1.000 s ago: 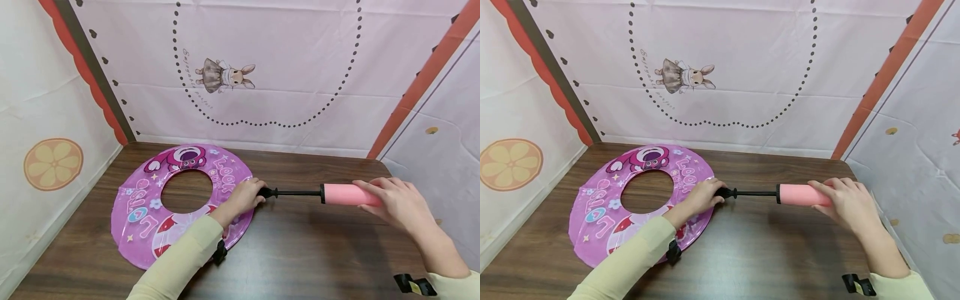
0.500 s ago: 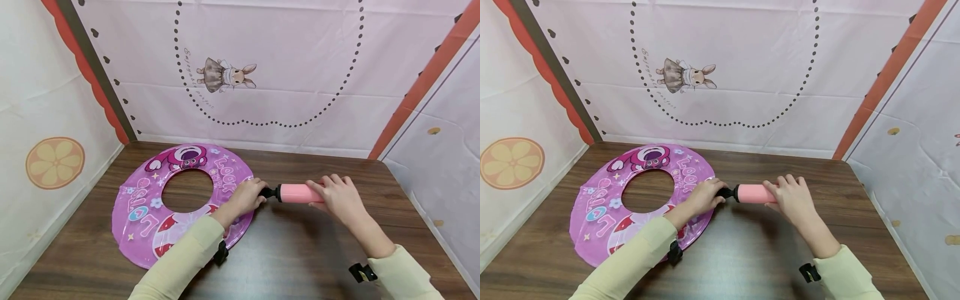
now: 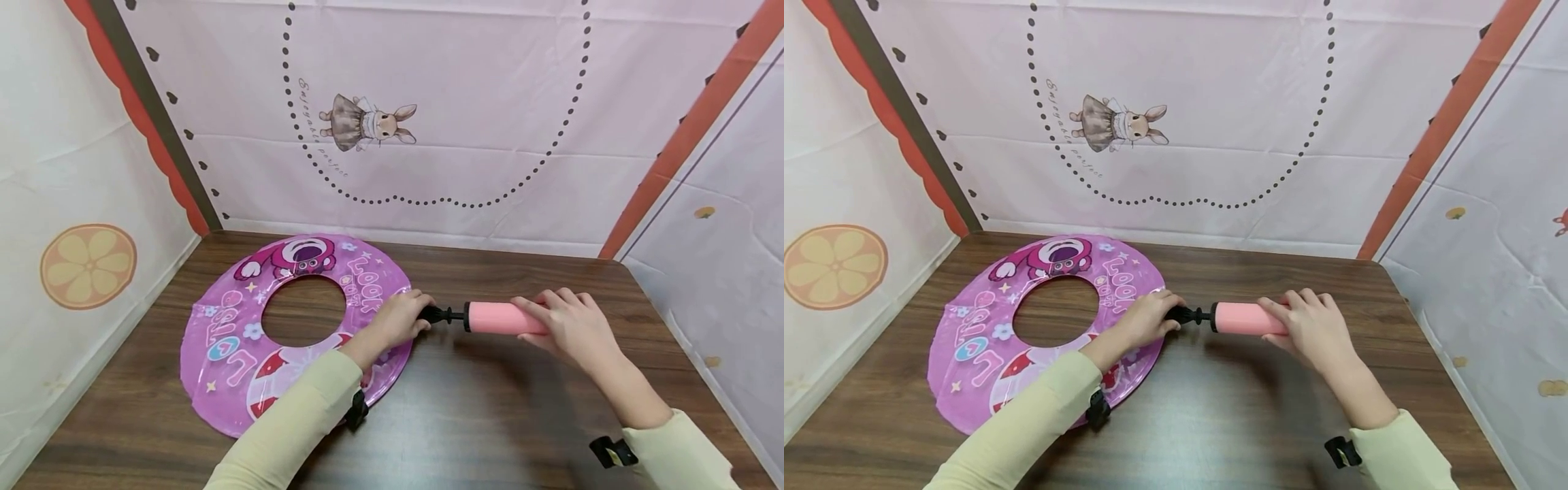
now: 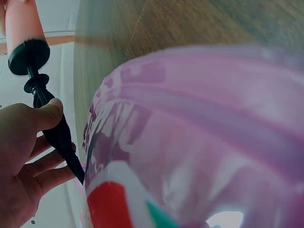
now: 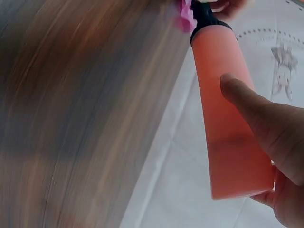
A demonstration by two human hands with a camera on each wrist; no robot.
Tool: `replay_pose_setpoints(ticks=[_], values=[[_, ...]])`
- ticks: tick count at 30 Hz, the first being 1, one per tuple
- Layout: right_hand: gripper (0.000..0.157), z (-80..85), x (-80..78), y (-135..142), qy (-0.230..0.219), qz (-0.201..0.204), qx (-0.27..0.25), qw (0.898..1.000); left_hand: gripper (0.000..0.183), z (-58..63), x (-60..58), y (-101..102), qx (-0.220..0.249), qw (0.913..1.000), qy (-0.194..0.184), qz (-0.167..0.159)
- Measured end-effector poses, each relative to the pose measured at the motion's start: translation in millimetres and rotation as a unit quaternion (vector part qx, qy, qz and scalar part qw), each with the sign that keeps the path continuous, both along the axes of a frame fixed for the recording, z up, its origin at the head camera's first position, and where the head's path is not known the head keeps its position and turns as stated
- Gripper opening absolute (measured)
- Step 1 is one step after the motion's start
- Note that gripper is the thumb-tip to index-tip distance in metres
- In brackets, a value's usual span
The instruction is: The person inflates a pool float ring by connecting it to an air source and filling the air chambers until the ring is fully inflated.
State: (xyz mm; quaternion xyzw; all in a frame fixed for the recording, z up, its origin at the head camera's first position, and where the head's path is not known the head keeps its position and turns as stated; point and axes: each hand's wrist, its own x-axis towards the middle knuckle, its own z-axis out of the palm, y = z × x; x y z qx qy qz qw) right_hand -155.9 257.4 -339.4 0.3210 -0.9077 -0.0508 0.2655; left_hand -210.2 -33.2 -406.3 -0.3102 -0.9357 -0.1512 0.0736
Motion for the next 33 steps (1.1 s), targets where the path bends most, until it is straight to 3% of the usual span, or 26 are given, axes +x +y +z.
replay_pose_setpoints(ticks=[6,13,20,26,33], values=[[0.08,10.8,11.1,31.4,-0.014,-0.031,-0.018,0.999,0.038,-0.7,-0.4,1.7,-0.009,0.9999,0.007,-0.001],[0.058,23.8,20.1,60.8,-0.026,-0.044,-0.036,0.998,0.039,-1.3,0.0,1.5,0.001,1.0,-0.002,0.003],[0.079,9.6,5.5,21.1,0.002,-0.005,-0.005,1.0,0.039,-1.3,-0.6,-0.1,0.007,0.9999,0.007,-0.002],[0.057,-3.2,-6.5,-9.2,-0.011,0.005,0.01,1.0,0.038,-2.8,1.9,1.8,-0.013,0.9994,0.03,0.006],[0.058,-13.0,-9.1,-27.5,0.006,-0.006,0.016,1.0,0.037,-3.6,1.2,3.7,-0.005,0.9994,0.033,0.008]])
